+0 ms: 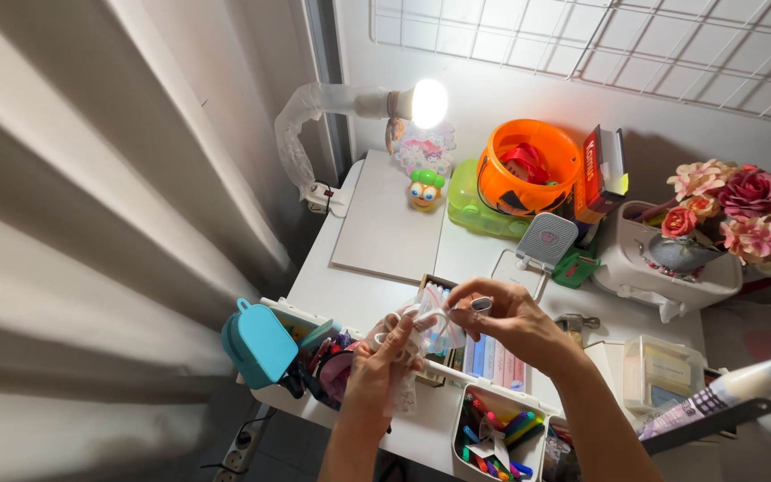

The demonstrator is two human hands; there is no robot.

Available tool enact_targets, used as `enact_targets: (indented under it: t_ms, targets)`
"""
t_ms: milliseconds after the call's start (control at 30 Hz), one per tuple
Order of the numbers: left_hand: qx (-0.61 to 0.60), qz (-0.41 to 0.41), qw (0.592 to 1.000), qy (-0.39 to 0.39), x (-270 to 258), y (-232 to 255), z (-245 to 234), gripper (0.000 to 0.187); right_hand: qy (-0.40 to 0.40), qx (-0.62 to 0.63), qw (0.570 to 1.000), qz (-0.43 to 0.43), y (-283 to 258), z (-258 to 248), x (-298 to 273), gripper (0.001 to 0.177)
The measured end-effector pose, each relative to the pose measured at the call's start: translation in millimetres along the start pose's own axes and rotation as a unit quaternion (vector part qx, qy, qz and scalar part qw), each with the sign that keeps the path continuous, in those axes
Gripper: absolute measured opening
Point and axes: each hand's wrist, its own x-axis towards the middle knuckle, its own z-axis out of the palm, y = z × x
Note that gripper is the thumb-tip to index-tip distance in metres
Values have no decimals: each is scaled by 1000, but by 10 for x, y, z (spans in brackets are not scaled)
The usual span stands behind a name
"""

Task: Installing a wire wall grid onto a wall using mounting clips and a hammer.

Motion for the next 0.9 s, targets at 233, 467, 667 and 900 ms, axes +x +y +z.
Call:
enact_targets:
  t_ms: [233,467,667,900]
  targets:
    - [95,21,995,14,-42,-57,201,37,75,-90,993,-13,-32,15,-216,36]
    - [69,4,998,-6,-25,-140,265,39,110,-38,992,43,115,-146,-291,24]
    - [16,-34,999,-5,33,-74,81,45,114,62,990,56,-30,-422,-482,18]
    - [-37,-67,997,20,-114,155,-51,46,103,51,976,185,45,-352,-446,37]
